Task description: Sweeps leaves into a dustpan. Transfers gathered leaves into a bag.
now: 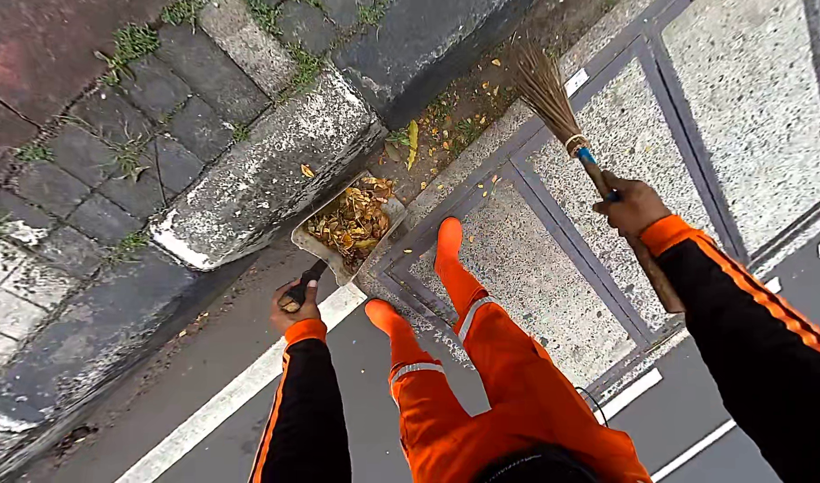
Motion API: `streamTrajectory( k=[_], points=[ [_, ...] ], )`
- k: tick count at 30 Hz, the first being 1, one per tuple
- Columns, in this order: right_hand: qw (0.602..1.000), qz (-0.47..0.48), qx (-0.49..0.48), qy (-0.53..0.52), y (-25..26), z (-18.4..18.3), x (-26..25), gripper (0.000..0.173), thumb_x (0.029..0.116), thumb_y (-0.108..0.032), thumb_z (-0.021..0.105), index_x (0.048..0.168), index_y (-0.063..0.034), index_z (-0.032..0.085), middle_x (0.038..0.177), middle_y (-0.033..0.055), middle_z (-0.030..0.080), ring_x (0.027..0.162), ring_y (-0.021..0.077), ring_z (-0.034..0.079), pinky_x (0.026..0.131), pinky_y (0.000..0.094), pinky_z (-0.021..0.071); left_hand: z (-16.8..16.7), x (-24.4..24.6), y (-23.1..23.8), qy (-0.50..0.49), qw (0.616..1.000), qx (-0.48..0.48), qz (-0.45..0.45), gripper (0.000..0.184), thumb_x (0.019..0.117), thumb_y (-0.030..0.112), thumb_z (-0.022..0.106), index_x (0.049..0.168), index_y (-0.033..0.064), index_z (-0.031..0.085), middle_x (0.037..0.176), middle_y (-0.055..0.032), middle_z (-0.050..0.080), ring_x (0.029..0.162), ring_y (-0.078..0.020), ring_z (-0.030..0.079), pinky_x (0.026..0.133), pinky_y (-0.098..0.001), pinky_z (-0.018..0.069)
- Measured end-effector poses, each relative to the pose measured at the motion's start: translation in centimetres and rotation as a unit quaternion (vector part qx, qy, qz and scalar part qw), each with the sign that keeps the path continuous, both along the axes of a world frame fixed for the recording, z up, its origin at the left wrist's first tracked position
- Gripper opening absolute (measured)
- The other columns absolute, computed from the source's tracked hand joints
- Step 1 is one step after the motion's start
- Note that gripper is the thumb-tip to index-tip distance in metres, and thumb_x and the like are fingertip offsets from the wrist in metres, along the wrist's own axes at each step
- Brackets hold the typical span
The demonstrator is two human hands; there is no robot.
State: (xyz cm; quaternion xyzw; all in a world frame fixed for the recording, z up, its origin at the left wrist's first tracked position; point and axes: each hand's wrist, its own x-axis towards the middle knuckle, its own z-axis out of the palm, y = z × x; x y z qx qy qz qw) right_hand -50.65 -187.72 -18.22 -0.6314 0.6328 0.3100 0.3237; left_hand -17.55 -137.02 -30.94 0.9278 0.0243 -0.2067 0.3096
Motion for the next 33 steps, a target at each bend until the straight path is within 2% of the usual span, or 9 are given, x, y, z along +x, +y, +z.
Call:
streamTrajectory(
  k=[4,8,12,16,19,21,25,30,33],
  points=[
    [0.99,0.096,0.104,0.01,1.7,-5.4,5.1,0.074,0.0948,-0.009,0.07,0.16,-0.019,0.039,0.102,0.0282,0.069,0.07,0.0389,0.067,0.065,0.0578,0.0574,0.4,1.3,-1.9,0.013,0.999,0.048,0.003,0.042,0.0853,0.011,0.083,0.121,-0.0035,0.067,0.117,-0.0195,0.071,0.112,-0.0208,0.068,0.102,-0.0355,0.0513],
    [0.965,0.149,0.212,-0.03,8.1,1.7,2.1,0.08,0.0939,-0.01,0.071,0.163,-0.022,0.033,0.117,0.0237,0.068,0.083,0.0343,0.068,0.078,0.0556,0.0567,0.9,2.0,-1.8,0.023,0.998,0.066,0.005,0.043,0.0845,0.011,0.084,0.122,-0.0026,0.067,0.118,-0.0201,0.071,0.113,-0.0227,0.068,0.103,-0.0379,0.0514],
    [0.984,0.087,0.155,-0.013,8.4,4.5,1.7,0.075,0.0958,-0.012,0.069,0.162,-0.0189,0.036,0.105,0.0226,0.068,0.066,0.0298,0.064,0.065,0.0505,0.0563,0.9,2.3,-2.7,0.041,0.996,0.082,0.021,0.043,0.0857,0.011,0.083,0.124,-0.0007,0.067,0.118,-0.0212,0.071,0.112,-0.0264,0.068,0.102,-0.0423,0.0513],
    [0.979,0.132,0.157,0.011,11.5,-2.6,7.5,0.078,0.0946,-0.008,0.068,0.163,-0.0113,0.03,0.111,0.0286,0.068,0.086,0.0404,0.07,0.082,0.0586,0.0557,0.2,2.6,-2.7,0.033,0.995,0.091,0.024,0.041,0.086,0.014,0.084,0.123,0.0036,0.068,0.118,-0.0183,0.072,0.111,-0.026,0.069,0.102,-0.0439,0.052],
    [0.949,0.208,0.238,-0.013,16.5,-1.7,8.8,0.081,0.0933,-0.006,0.064,0.165,-0.0149,0.026,0.124,0.0258,0.067,0.11,0.0411,0.067,0.097,0.0585,0.0511,-0.1,3.0,-2.5,0.03,0.995,0.087,0.023,0.04,0.086,0.016,0.084,0.121,0.0036,0.069,0.117,-0.0181,0.072,0.111,-0.027,0.069,0.101,-0.0454,0.0522],
    [0.946,0.192,0.26,-0.034,18.2,2.3,5.9,0.08,0.094,-0.009,0.065,0.164,-0.0192,0.03,0.121,0.0228,0.068,0.099,0.0358,0.069,0.09,0.0547,0.0546,0.0,3.1,-1.3,0.037,0.996,0.079,0.018,0.04,0.0865,0.015,0.083,0.122,0.0035,0.069,0.118,-0.0183,0.072,0.112,-0.0275,0.069,0.102,-0.0469,0.0517],
    [0.981,0.053,0.185,-0.04,18.7,7.3,0.7,0.078,0.0928,-0.011,0.069,0.162,-0.0213,0.036,0.102,0.019,0.069,0.06,0.0251,0.062,0.058,0.0469,0.0559,-0.2,3.7,0.0,0.046,0.997,0.054,0.008,0.041,0.087,0.013,0.082,0.124,0.002,0.067,0.119,-0.0202,0.071,0.113,-0.0292,0.068,0.103,-0.0484,0.0506],
    [0.979,-0.026,0.204,0.015,23.3,0.4,3.9,0.08,0.0964,-0.014,0.065,0.165,-0.0196,0.025,0.103,0.019,0.066,0.061,0.0243,0.062,0.06,0.0435,0.0561,-1.6,3.1,1.2,0.036,0.999,0.031,-0.014,0.042,0.086,0.01,0.081,0.125,0.0023,0.067,0.119,-0.0213,0.071,0.113,-0.0311,0.068,0.103,-0.0506,0.0507],
    [0.958,0.047,0.278,-0.048,27.3,2.1,4.9,0.079,0.0942,-0.014,0.065,0.165,-0.0207,0.029,0.114,0.019,0.067,0.073,0.0266,0.066,0.069,0.0477,0.0577,-1.4,2.8,1.9,0.042,0.998,0.039,-0.009,0.042,0.0858,0.009,0.081,0.125,0.0037,0.067,0.119,-0.0204,0.071,0.113,-0.0303,0.068,0.102,-0.0497,0.0513]
  ],
)
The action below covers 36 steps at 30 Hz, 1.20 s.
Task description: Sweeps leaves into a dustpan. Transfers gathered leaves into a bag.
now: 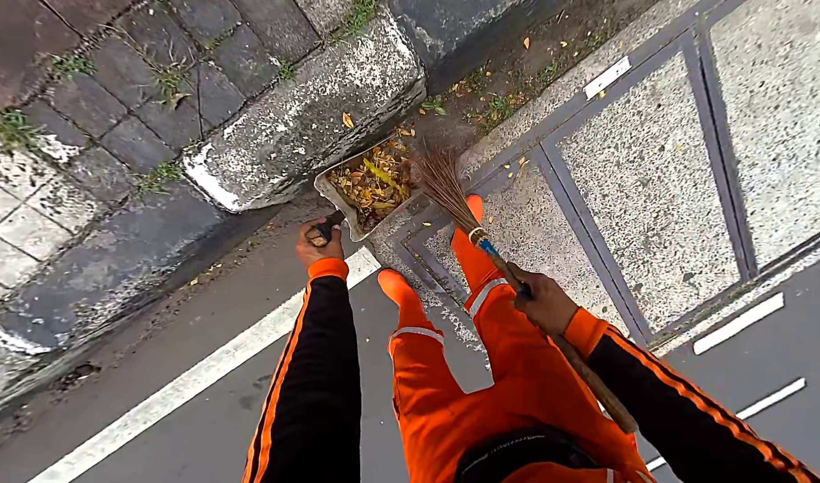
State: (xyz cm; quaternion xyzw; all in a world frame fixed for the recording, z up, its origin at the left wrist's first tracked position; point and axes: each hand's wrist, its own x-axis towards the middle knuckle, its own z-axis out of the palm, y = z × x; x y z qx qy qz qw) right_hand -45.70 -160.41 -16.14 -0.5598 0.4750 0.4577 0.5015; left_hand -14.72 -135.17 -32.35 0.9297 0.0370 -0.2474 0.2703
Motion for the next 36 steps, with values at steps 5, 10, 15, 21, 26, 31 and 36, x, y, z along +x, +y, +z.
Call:
streamTrajectory(
  k=[5,10,15,21,26,31,36],
  points=[
    [0.995,-0.046,-0.086,-0.032,-0.3,6.5,-2.5,0.079,0.0912,-0.012,0.068,0.162,-0.0238,0.036,0.094,0.0135,0.067,0.052,0.0186,0.056,0.049,0.0404,0.0525,0.8,-0.2,3.6,-0.013,0.999,-0.021,0.028,0.039,0.0853,0.009,0.081,0.122,0.0044,0.069,0.118,-0.0184,0.072,0.112,-0.0281,0.069,0.102,-0.0487,0.0518],
    [0.983,0.085,-0.161,0.034,-0.7,-2.1,5.9,0.078,0.0951,-0.009,0.065,0.163,-0.0104,0.028,0.111,0.0261,0.068,0.086,0.0378,0.07,0.08,0.0561,0.0568,1.0,-0.8,5.5,-0.036,0.997,0.03,0.067,0.038,0.0868,0.014,0.08,0.122,0.0058,0.069,0.114,-0.0198,0.073,0.107,-0.0335,0.07,0.097,-0.0549,0.0524],
    [0.966,0.254,-0.016,-0.038,5.7,-0.6,7.5,0.082,0.0929,-0.006,0.062,0.165,-0.0173,0.026,0.129,0.0242,0.066,0.117,0.0407,0.065,0.1,0.0586,0.0506,0.7,-0.3,5.7,-0.023,0.997,0.047,0.056,0.037,0.0872,0.017,0.078,0.122,0.0086,0.07,0.112,-0.0192,0.074,0.106,-0.0348,0.071,0.095,-0.057,0.0528],
    [0.976,0.183,-0.119,-0.009,5.3,4.4,4.1,0.08,0.092,-0.006,0.065,0.164,-0.0161,0.031,0.118,0.0225,0.07,0.098,0.0373,0.07,0.089,0.0557,0.0548,0.7,0.9,7.3,0.005,0.998,0.056,0.02,0.038,0.0889,0.017,0.076,0.125,0.0086,0.068,0.113,-0.0215,0.073,0.108,-0.0392,0.07,0.096,-0.0607,0.0513],
    [0.963,0.259,-0.07,0.006,10.3,-2.4,10.6,0.082,0.0926,-0.006,0.06,0.165,-0.0155,0.024,0.13,0.0243,0.065,0.12,0.0405,0.064,0.102,0.0574,0.0502,0.1,1.5,7.5,0.003,0.998,0.054,0.02,0.036,0.0883,0.017,0.076,0.123,0.0096,0.069,0.113,-0.0209,0.073,0.108,-0.0386,0.07,0.097,-0.0607,0.0508],
    [0.98,0.182,-0.065,-0.052,12.2,3.6,3.3,0.08,0.0927,-0.009,0.065,0.164,-0.018,0.03,0.121,0.0206,0.07,0.102,0.0344,0.07,0.093,0.0533,0.055,0.3,2.3,11.6,-0.007,1.0,0.01,0.016,0.036,0.0867,0.015,0.077,0.121,0.0089,0.07,0.112,-0.0194,0.074,0.107,-0.0365,0.071,0.096,-0.0602,0.0519],
    [0.986,0.073,-0.145,0.041,11.9,4.6,-0.5,0.081,0.0925,-0.01,0.067,0.164,-0.0178,0.03,0.106,0.0215,0.069,0.067,0.0303,0.066,0.065,0.0514,0.0573,0.5,2.4,15.9,-0.015,1.0,0.013,0.009,0.036,0.0855,0.013,0.078,0.12,0.007,0.07,0.11,-0.022,0.073,0.104,-0.0376,0.071,0.094,-0.061,0.0522]
  ],
)
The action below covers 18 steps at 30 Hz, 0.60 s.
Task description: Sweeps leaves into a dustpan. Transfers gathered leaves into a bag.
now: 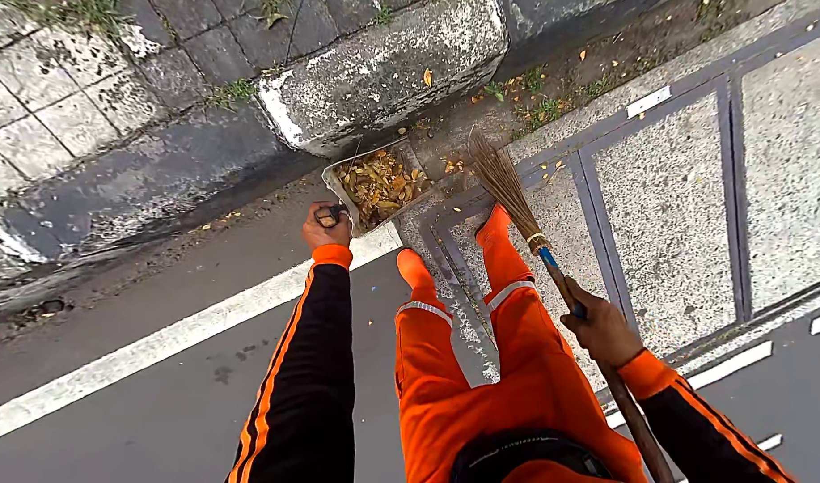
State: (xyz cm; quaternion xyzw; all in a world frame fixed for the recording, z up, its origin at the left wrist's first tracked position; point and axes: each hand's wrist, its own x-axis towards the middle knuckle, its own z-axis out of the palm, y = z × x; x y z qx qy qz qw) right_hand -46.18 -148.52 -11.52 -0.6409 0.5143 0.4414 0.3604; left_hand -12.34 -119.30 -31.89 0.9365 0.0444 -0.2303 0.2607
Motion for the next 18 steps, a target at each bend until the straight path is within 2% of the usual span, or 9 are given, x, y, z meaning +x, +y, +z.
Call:
streamTrajectory(
  k=[3,5,6,8,10,12,14,16,18],
  points=[
    [0.998,0.035,0.047,0.02,3.3,-5.5,4.6,0.08,0.0932,-0.008,0.065,0.164,-0.0119,0.027,0.126,0.0238,0.066,0.096,0.0369,0.071,0.088,0.0553,0.0569,-0.3,0.0,0.6,0.006,1.0,0.013,-0.008,0.037,0.0859,0.013,0.077,0.122,0.0053,0.068,0.11,-0.0237,0.072,0.104,-0.0405,0.07,0.094,-0.0622,0.0517],
    [0.992,0.082,0.099,-0.006,6.3,-6.2,6.7,0.081,0.0927,-0.007,0.064,0.165,-0.0131,0.026,0.136,0.0219,0.063,0.115,0.0362,0.067,0.1,0.0547,0.0519,-0.3,-0.1,0.2,0.016,1.0,0.012,-0.007,0.038,0.0866,0.013,0.077,0.123,0.0055,0.068,0.111,-0.024,0.072,0.105,-0.0407,0.07,0.095,-0.0614,0.0518],
    [0.989,0.089,0.111,-0.026,7.5,-5.3,6.6,0.082,0.0919,-0.007,0.064,0.165,-0.0144,0.027,0.136,0.0211,0.063,0.117,0.0355,0.066,0.102,0.0545,0.0509,-0.3,0.0,0.3,0.017,1.0,0.011,-0.008,0.038,0.0863,0.013,0.076,0.123,0.0062,0.068,0.111,-0.0232,0.072,0.105,-0.0399,0.07,0.094,-0.0607,0.0522],
    [0.99,0.072,0.106,-0.056,7.7,-1.9,5.0,0.08,0.0923,-0.01,0.066,0.164,-0.0187,0.031,0.13,0.0184,0.066,0.104,0.0311,0.069,0.092,0.0516,0.0556,-0.4,0.4,0.9,0.015,1.0,0.006,-0.014,0.039,0.086,0.013,0.076,0.123,0.0076,0.069,0.111,-0.0229,0.073,0.105,-0.0403,0.071,0.094,-0.0616,0.052],
    [0.995,0.024,0.067,-0.066,6.6,1.5,2.6,0.079,0.0913,-0.012,0.069,0.162,-0.0245,0.036,0.111,0.0151,0.07,0.071,0.0233,0.066,0.066,0.0456,0.0581,-0.3,0.7,2.0,0.013,1.0,-0.003,-0.016,0.039,0.0853,0.013,0.077,0.123,0.008,0.069,0.111,-0.0226,0.073,0.104,-0.0398,0.071,0.094,-0.0616,0.0522],
    [0.999,0.001,0.01,-0.048,5.4,1.7,2.3,0.08,0.0911,-0.01,0.069,0.163,-0.0234,0.035,0.103,0.0169,0.069,0.058,0.0233,0.061,0.056,0.0455,0.055,-0.1,1.2,3.2,0.007,1.0,-0.008,-0.014,0.038,0.0857,0.013,0.076,0.122,0.0076,0.069,0.11,-0.0222,0.073,0.104,-0.0394,0.071,0.094,-0.0616,0.0522],
    [1.0,0.014,-0.024,-0.002,5.4,-1.6,4.5,0.08,0.0931,-0.01,0.067,0.164,-0.0191,0.031,0.108,0.0208,0.068,0.067,0.029,0.065,0.064,0.0491,0.0565,-0.2,1.2,4.2,0.009,1.0,-0.003,-0.013,0.037,0.0856,0.012,0.075,0.121,0.0069,0.069,0.11,-0.0223,0.073,0.104,-0.0397,0.071,0.094,-0.0621,0.0522],
    [0.999,0.051,-0.012,0.016,7.2,-5.8,8.1,0.078,0.0926,-0.009,0.065,0.163,-0.0145,0.032,0.12,0.0232,0.067,0.087,0.0343,0.07,0.08,0.0536,0.0573,-0.4,1.5,4.5,0.014,1.0,0.001,-0.009,0.036,0.0861,0.012,0.075,0.121,0.0067,0.069,0.111,-0.023,0.073,0.105,-0.041,0.07,0.094,-0.0624,0.0519],
    [0.993,0.111,0.04,-0.002,10.9,-7.4,11.0,0.078,0.093,-0.008,0.065,0.163,-0.014,0.032,0.132,0.023,0.064,0.11,0.0366,0.068,0.096,0.0557,0.0534,-0.4,2.2,4.6,0.026,1.0,0.009,0.0,0.037,0.0864,0.014,0.075,0.122,0.0077,0.069,0.112,-0.0224,0.073,0.107,-0.0406,0.07,0.095,-0.062,0.0517]
  ],
)
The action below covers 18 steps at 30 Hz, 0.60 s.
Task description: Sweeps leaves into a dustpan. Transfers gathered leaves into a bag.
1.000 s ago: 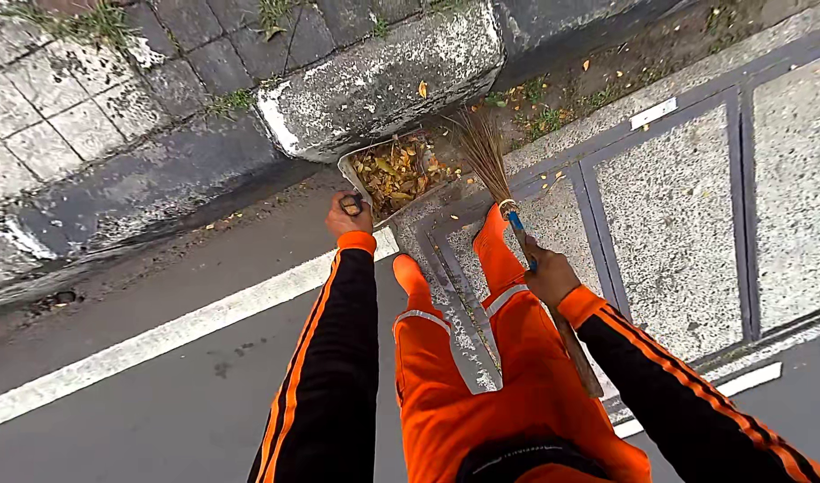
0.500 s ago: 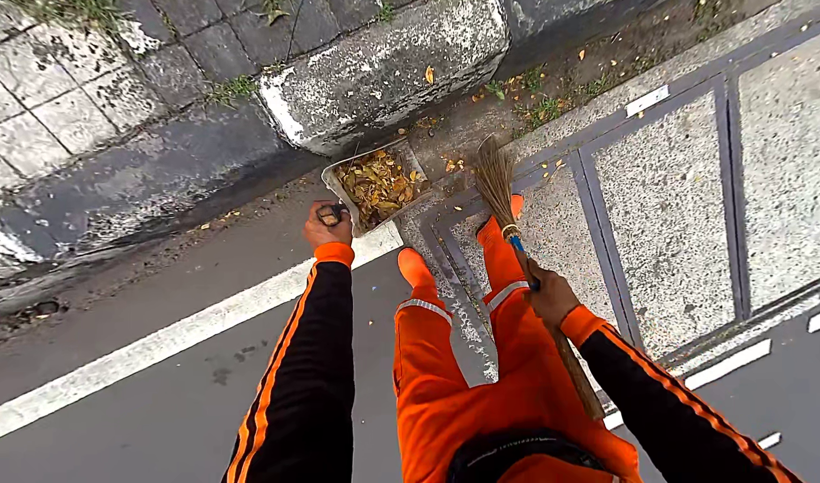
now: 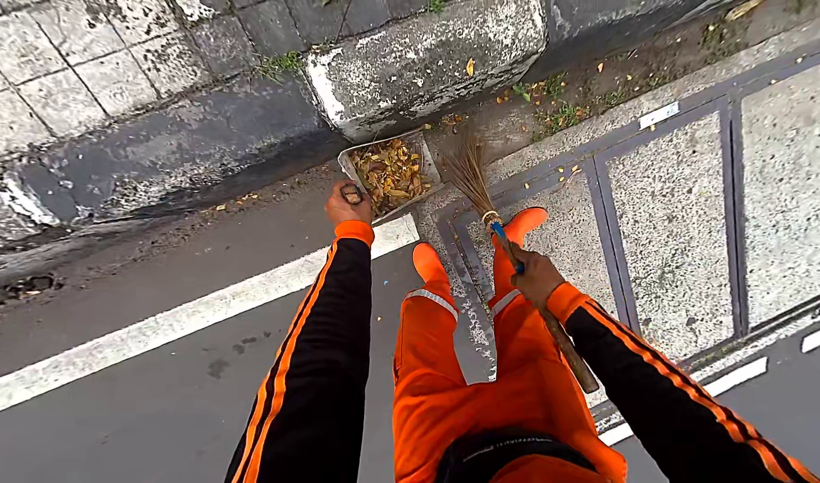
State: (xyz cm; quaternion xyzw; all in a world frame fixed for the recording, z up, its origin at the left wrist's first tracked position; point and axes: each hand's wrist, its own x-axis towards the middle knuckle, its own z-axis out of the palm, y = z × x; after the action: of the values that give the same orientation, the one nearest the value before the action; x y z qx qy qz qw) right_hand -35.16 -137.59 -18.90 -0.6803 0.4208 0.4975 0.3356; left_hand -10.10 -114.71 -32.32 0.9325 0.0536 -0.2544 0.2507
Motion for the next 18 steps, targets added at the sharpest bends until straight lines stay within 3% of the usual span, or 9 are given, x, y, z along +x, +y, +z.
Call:
streamTrajectory(
  k=[2,3,5,8,13,16,18],
  points=[
    [0.998,0.045,0.042,-0.021,4.1,1.6,-0.2,0.08,0.0935,-0.008,0.063,0.165,-0.0145,0.028,0.137,0.0217,0.063,0.121,0.0368,0.064,0.105,0.0552,0.0492,-0.1,0.5,1.1,0.022,1.0,0.004,0.007,0.039,0.0863,0.016,0.075,0.124,0.0099,0.069,0.116,-0.0209,0.072,0.112,-0.0396,0.069,0.098,-0.0616,0.0505],
    [0.997,0.053,0.044,-0.036,5.5,3.1,-1.2,0.08,0.0929,-0.008,0.062,0.165,-0.0159,0.027,0.135,0.0206,0.064,0.12,0.036,0.065,0.104,0.0547,0.0498,-0.4,0.7,2.0,0.023,1.0,-0.003,0.013,0.039,0.0858,0.016,0.076,0.124,0.0108,0.069,0.118,-0.0202,0.072,0.113,-0.0391,0.068,0.099,-0.0618,0.05],
    [0.997,0.021,0.032,-0.073,6.9,7.2,-4.5,0.079,0.0924,-0.01,0.064,0.164,-0.018,0.031,0.127,0.0192,0.068,0.107,0.0331,0.069,0.096,0.053,0.0542,-1.2,1.1,4.4,0.004,0.998,-0.047,0.03,0.039,0.0838,0.014,0.078,0.122,0.0099,0.07,0.117,-0.0199,0.072,0.112,-0.0382,0.068,0.099,-0.0617,0.0499],
    [0.993,-0.062,-0.013,-0.097,8.0,14.4,-11.7,0.08,0.0891,-0.01,0.07,0.162,-0.023,0.038,0.114,0.016,0.072,0.08,0.0264,0.071,0.075,0.0493,0.06,-1.0,0.1,9.5,0.0,0.992,-0.111,0.055,0.04,0.0832,0.009,0.08,0.122,0.0075,0.07,0.117,-0.0201,0.072,0.112,-0.0356,0.068,0.1,-0.0585,0.0512],
    [0.978,-0.158,-0.113,-0.072,10.2,24.4,-19.8,0.082,0.0865,-0.006,0.073,0.161,-0.0171,0.039,0.094,0.0177,0.071,0.055,0.0239,0.06,0.054,0.0479,0.0545,3.6,-3.1,20.2,-0.036,0.965,-0.221,0.134,0.043,0.0788,-0.002,0.081,0.12,-0.001,0.067,0.117,-0.0199,0.071,0.109,-0.0289,0.069,0.099,-0.0492,0.0544],
    [0.977,-0.156,-0.136,-0.047,11.5,26.4,-22.4,0.083,0.0891,-0.006,0.071,0.163,-0.0154,0.034,0.089,0.0199,0.067,0.054,0.0252,0.057,0.052,0.0483,0.0523,8.0,-5.7,27.2,-0.015,0.935,-0.254,0.247,0.043,0.0785,-0.005,0.079,0.119,0.0022,0.067,0.113,-0.0181,0.071,0.092,-0.0275,0.072,0.081,-0.0468,0.0615],
    [0.978,-0.143,-0.145,-0.04,13.0,26.0,-23.4,0.082,0.0908,-0.006,0.07,0.163,-0.0146,0.033,0.089,0.0213,0.067,0.055,0.0261,0.057,0.054,0.0486,0.0519,12.3,-7.5,32.1,0.003,0.905,-0.281,0.321,0.04,0.083,-0.007,0.076,0.121,0.0019,0.065,0.117,-0.0187,0.069,0.092,-0.0284,0.071,0.076,-0.0456,0.0618]
  ],
)
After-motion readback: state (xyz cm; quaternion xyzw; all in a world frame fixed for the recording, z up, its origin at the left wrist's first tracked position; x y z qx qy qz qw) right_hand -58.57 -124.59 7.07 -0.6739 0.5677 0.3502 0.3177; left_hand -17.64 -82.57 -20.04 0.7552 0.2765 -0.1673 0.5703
